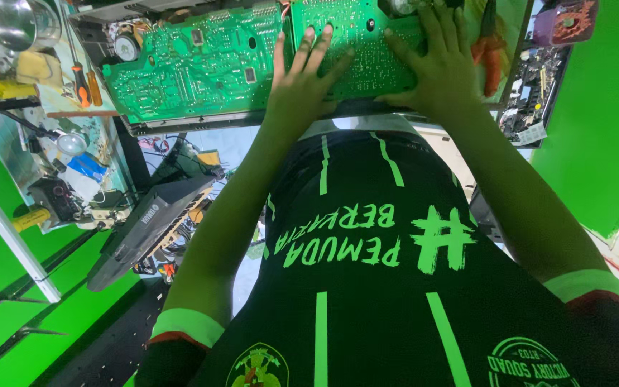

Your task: The person lifts a green circuit board from an electronic keyboard, turns it over, and handles the underlying wiring and components before placing the board back into the chassis.

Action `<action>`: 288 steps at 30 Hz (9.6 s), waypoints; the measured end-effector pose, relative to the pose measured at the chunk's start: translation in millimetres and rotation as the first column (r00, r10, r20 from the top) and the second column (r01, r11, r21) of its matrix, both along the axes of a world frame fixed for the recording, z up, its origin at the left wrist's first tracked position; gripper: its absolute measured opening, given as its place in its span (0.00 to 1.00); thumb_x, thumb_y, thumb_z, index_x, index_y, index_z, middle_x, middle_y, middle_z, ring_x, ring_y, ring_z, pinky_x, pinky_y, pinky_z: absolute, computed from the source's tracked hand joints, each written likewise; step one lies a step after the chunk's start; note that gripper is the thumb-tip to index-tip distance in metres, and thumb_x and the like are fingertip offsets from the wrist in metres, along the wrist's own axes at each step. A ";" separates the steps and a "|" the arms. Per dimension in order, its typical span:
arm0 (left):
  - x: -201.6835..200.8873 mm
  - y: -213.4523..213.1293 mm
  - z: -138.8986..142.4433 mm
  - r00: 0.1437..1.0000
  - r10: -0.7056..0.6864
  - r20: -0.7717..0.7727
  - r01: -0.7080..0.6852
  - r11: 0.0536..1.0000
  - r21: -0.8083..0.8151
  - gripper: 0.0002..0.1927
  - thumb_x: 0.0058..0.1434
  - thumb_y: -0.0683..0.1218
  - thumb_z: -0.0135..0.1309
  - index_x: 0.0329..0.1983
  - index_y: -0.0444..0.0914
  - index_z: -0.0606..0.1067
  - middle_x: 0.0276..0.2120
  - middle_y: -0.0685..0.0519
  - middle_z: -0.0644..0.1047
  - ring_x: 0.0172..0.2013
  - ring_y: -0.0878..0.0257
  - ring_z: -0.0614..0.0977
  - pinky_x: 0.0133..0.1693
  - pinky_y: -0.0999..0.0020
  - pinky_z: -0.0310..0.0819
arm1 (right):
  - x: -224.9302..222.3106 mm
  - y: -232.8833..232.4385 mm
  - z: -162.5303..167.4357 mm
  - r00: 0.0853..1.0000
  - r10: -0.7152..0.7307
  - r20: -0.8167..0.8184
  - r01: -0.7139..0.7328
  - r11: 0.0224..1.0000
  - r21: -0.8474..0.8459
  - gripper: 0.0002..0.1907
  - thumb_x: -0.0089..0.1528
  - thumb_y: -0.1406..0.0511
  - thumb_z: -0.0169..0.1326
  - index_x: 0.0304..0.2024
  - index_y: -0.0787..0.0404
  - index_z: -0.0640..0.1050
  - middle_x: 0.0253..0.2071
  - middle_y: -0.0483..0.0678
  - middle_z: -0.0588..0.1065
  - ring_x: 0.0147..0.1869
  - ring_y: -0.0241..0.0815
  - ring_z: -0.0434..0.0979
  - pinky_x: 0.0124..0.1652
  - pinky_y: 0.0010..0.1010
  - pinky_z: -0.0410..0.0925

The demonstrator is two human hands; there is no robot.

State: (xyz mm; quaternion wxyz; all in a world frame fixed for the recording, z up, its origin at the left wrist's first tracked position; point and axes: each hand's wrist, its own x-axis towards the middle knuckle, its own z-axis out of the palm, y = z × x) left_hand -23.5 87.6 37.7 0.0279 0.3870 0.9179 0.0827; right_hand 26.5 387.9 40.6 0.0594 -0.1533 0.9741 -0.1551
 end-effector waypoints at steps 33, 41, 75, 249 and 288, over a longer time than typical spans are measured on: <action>23.7 -3.0 -13.3 0.954 0.272 -0.127 -0.260 0.960 0.106 0.32 0.69 0.55 0.60 0.74 0.51 0.64 0.73 0.50 0.63 0.71 0.56 0.67 0.67 0.32 0.52 | 20.1 1.1 -16.7 0.992 -0.114 0.050 0.114 0.993 0.005 0.41 0.72 0.43 0.58 0.82 0.46 0.61 0.84 0.57 0.47 0.88 0.59 0.38 0.79 0.62 0.35; 10.9 -14.9 -9.5 0.968 0.241 -0.062 -0.235 0.967 0.097 0.35 0.63 0.48 0.62 0.74 0.46 0.66 0.71 0.48 0.67 0.68 0.56 0.71 0.65 0.34 0.57 | 3.4 8.1 -16.7 0.998 -0.066 -0.007 0.065 0.992 -0.112 0.41 0.67 0.53 0.66 0.79 0.50 0.65 0.83 0.57 0.52 0.87 0.60 0.44 0.79 0.62 0.40; -73.7 -12.1 46.6 0.957 0.261 0.124 -0.285 0.789 0.544 0.11 0.70 0.45 0.59 0.53 0.37 0.80 0.52 0.47 0.81 0.52 0.46 0.81 0.57 0.54 0.71 | -33.0 1.6 2.1 0.665 0.097 0.741 0.708 -0.399 -0.583 0.24 0.72 0.59 0.43 0.65 0.70 0.69 0.55 0.59 0.76 0.61 0.55 0.78 0.62 0.43 0.74; -88.8 188.3 -62.7 0.941 0.135 0.311 -0.205 0.957 0.204 0.26 0.62 0.61 0.60 0.57 0.42 0.76 0.48 0.46 0.78 0.50 0.47 0.79 0.52 0.47 0.72 | -114.1 52.0 -60.6 0.630 -0.118 0.768 0.668 -0.421 -0.613 0.19 0.69 0.64 0.53 0.60 0.64 0.67 0.54 0.56 0.76 0.55 0.53 0.83 0.55 0.44 0.80; -75.8 162.1 -59.5 0.874 -0.088 0.477 0.055 0.995 0.084 0.27 0.73 0.50 0.47 0.71 0.35 0.66 0.63 0.39 0.73 0.55 0.46 0.80 0.59 0.50 0.73 | -93.3 85.2 -83.6 0.546 -0.245 0.801 0.697 -0.399 -0.596 0.17 0.72 0.64 0.50 0.59 0.67 0.69 0.54 0.55 0.76 0.56 0.48 0.83 0.56 0.40 0.76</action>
